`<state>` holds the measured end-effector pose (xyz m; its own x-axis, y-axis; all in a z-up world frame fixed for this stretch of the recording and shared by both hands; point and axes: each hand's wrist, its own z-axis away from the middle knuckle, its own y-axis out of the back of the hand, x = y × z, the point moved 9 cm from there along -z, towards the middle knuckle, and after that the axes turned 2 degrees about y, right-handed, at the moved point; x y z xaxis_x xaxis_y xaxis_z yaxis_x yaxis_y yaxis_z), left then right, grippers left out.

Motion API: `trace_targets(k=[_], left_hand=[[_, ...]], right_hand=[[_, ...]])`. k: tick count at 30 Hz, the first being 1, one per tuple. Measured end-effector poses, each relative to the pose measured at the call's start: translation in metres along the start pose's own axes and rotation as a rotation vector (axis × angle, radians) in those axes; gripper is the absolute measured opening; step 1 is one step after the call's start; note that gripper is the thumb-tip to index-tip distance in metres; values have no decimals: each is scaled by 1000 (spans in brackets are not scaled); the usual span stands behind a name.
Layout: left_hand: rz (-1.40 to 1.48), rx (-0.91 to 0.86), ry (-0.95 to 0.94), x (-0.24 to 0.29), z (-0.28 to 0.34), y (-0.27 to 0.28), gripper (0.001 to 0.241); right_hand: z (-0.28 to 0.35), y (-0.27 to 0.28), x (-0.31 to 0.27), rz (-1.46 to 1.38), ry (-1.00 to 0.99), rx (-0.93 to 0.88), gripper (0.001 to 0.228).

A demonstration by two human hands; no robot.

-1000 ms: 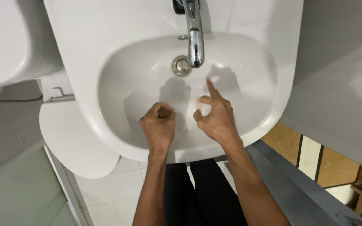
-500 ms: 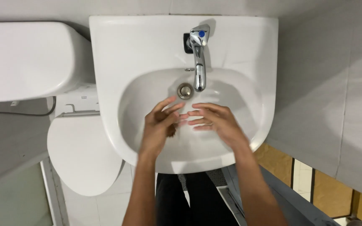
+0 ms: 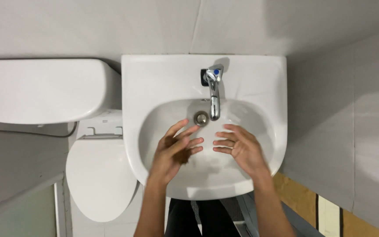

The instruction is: The person wets a brown cloth under running water, wrings it out, and wipes the sink basin and surrounding surfaces. The cloth is repeatedly folded and used to clean the sink area.

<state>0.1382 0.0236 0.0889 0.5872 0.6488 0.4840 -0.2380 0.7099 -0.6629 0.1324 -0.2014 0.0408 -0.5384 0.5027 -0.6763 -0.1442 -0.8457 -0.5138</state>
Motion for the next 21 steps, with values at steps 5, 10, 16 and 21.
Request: trace_targets(k=[5,10,16,21], left_hand=[[-889,380,162,-34,-19,53,53],[-670,232,57,9,21,-14,56],[-203,-58,-70,-9,2,-23,70],[-905,282,138,-90,-40,93,58]], right_hand=[[2,-25,-9,1303,10,76,46],[37,-55,-54,1043,78,123,41],[19,-23,-25,513,71,93,41],[12,-18,0,1355,-44,-58,45]])
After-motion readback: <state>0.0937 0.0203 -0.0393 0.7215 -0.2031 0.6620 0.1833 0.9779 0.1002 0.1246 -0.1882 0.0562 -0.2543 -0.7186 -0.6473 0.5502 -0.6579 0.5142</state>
